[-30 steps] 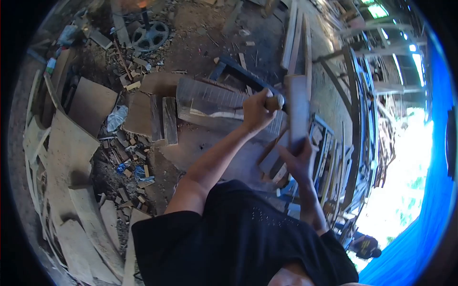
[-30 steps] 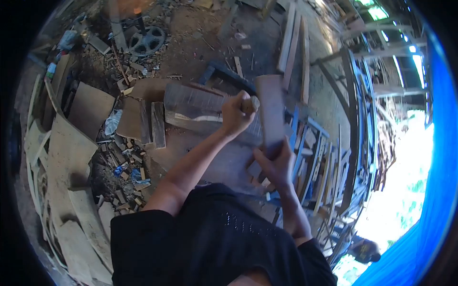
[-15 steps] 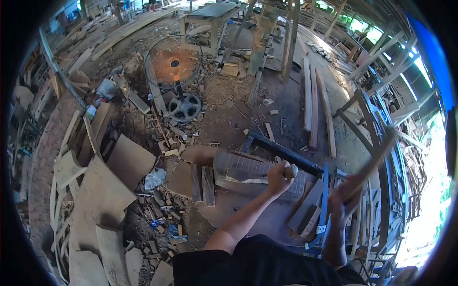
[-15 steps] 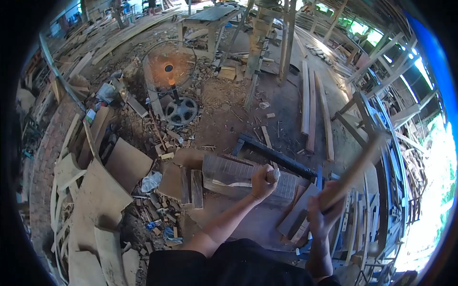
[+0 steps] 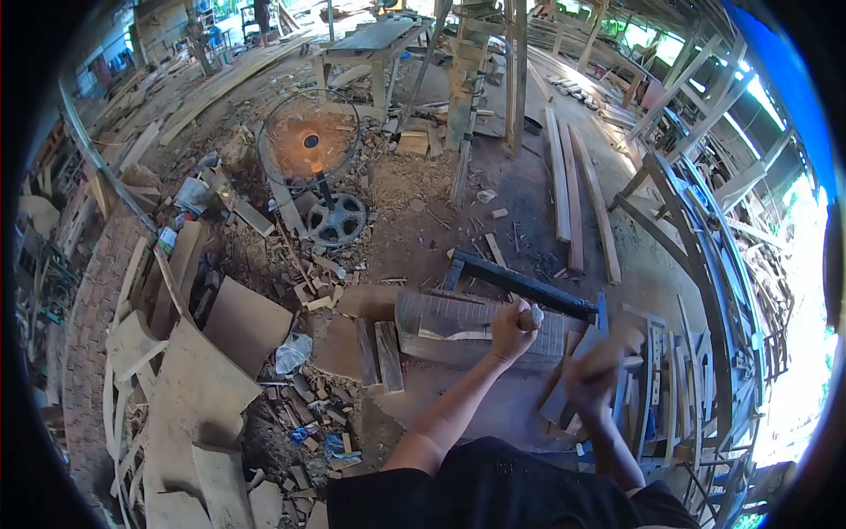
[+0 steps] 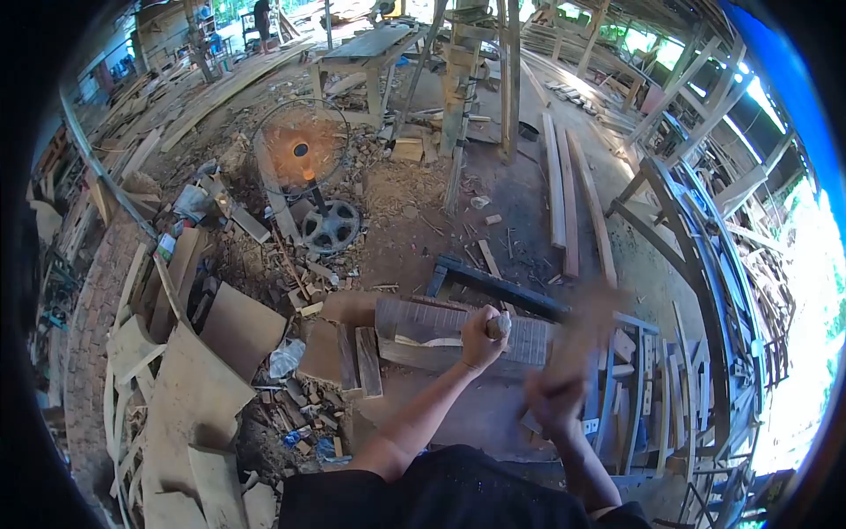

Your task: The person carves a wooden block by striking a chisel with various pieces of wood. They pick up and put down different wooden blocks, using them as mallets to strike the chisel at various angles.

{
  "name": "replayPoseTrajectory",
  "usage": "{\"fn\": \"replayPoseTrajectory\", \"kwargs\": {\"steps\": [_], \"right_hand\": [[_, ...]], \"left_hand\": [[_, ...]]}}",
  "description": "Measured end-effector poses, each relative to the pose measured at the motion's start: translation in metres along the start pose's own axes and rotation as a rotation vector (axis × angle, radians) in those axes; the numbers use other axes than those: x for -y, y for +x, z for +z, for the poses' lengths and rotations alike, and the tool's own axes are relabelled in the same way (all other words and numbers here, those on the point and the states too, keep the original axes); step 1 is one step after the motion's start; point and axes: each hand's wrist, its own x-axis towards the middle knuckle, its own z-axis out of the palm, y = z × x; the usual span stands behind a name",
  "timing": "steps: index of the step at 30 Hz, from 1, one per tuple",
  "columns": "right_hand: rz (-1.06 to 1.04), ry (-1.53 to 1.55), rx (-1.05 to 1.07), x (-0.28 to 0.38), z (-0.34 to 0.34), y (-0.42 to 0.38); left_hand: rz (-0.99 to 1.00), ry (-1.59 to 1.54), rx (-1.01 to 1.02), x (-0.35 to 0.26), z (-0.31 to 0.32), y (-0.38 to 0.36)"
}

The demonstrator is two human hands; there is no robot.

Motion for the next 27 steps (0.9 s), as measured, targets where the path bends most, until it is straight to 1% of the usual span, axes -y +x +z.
{"fn": "replayPoseTrajectory", "kwargs": {"steps": [2,3,5,7,8,9,10,12,13,15,17,18,20,22,24,26,27], "right_hand": [[0.458,-0.317,0.623,-0.042,-0.017,-0.016],[0.45,-0.308,0.627,-0.044,-0.022,-0.02],[0.592,-0.428,0.563,-0.043,-0.03,-0.022],[0.596,-0.415,0.546,-0.042,-0.03,-0.031],[0.595,-0.405,0.519,-0.043,-0.03,-0.034],[0.638,-0.449,0.53,-0.046,-0.031,-0.039],[0.637,-0.446,0.534,-0.052,-0.032,-0.045],[0.656,-0.593,0.516,-0.067,-0.033,-0.06],[0.657,-0.602,0.518,-0.078,-0.034,-0.066],[0.695,-0.592,0.511,-0.07,-0.029,-0.061],[0.735,-0.58,0.496,-0.073,-0.027,-0.059],[0.728,-0.616,0.517,-0.086,-0.031,-0.058],[0.721,-0.647,0.533,-0.115,-0.038,-0.06],[0.744,-0.912,0.706,-0.142,-0.045,-0.068],[0.756,-0.89,0.714,-0.15,-0.046,-0.074],[0.767,-0.868,0.729,-0.161,-0.051,-0.081],[0.816,-0.832,0.73,-0.169,-0.055,-0.082]], "left_hand": [[0.005,-0.013,0.005,0.001,-0.002,-0.004],[0.021,-0.037,0.024,0.006,-0.003,-0.007],[0.012,-0.081,0.045,0.011,-0.004,-0.006],[0.032,-0.07,0.053,0.022,0.0,-0.014],[0.061,-0.069,0.065,0.02,-0.003,-0.013],[0.06,-0.065,0.064,0.017,-0.004,-0.013],[0.083,-0.058,0.073,0.014,-0.005,-0.015],[0.104,-0.046,0.081,0.014,-0.008,-0.015],[0.107,-0.03,0.09,0.019,-0.006,-0.018],[0.108,-0.01,0.102,0.021,-0.006,-0.021],[0.16,-0.003,0.091,0.021,-0.006,-0.021],[0.162,-0.001,0.096,0.019,-0.006,-0.02],[0.188,-0.02,0.039,0.014,-0.005,-0.017],[0.184,-0.04,0.04,0.009,-0.006,-0.013],[0.178,-0.057,0.036,0.011,-0.005,-0.014],[0.102,-0.012,0.09,0.02,-0.002,-0.02],[0.108,-0.006,0.091,0.017,-0.001,-0.02]]}}
